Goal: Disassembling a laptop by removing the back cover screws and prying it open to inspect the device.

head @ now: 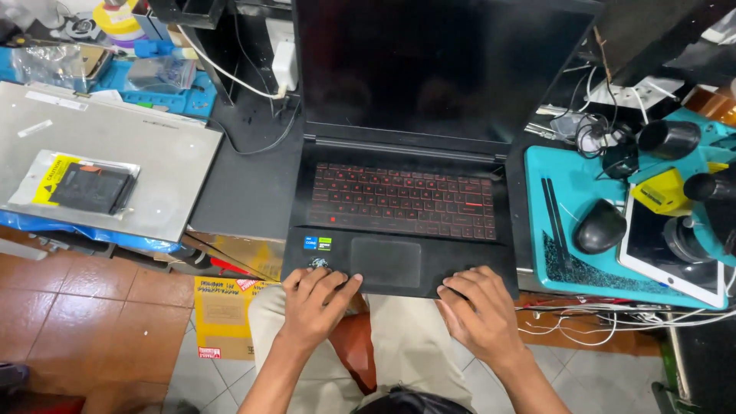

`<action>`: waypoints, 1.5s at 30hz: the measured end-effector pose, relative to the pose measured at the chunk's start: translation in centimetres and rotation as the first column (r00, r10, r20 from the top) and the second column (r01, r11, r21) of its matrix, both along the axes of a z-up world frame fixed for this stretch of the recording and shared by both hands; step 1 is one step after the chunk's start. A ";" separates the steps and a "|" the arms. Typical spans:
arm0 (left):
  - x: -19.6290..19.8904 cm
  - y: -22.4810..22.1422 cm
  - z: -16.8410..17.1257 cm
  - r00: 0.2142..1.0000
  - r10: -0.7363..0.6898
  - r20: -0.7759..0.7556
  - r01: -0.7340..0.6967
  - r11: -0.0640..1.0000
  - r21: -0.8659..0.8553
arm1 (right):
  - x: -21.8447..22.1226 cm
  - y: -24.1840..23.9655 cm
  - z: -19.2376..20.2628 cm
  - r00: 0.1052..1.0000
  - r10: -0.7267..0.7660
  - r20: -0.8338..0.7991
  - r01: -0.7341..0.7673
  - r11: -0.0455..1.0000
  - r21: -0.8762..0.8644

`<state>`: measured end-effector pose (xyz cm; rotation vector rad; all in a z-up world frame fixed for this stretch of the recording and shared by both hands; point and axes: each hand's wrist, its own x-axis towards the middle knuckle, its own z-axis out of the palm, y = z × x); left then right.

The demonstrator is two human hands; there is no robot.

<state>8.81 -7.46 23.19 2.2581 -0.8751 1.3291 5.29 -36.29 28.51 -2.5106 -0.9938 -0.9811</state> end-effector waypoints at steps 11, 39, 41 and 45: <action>0.4 -0.8 -0.4 0.997 -0.020 0.068 0.027 0.994 -0.104 | 0.4 0.6 -0.6 0.994 0.027 0.102 -0.035 0.996 0.080; -2.1 4.3 -1.8 0.974 0.164 -0.154 -0.208 0.918 -0.337 | -1.6 0.4 1.1 0.997 -0.049 -0.061 0.062 0.969 0.238; -3.5 5.0 -2.6 0.947 0.130 -0.292 -0.264 0.835 -0.483 | -3.3 -2.3 -0.2 0.975 -0.207 -0.080 0.220 0.946 0.239; -4.6 5.6 -2.3 0.761 -0.215 -0.612 -0.394 0.596 -0.700 | -5.7 -5.5 -1.5 0.747 -0.584 -0.318 0.663 0.693 0.282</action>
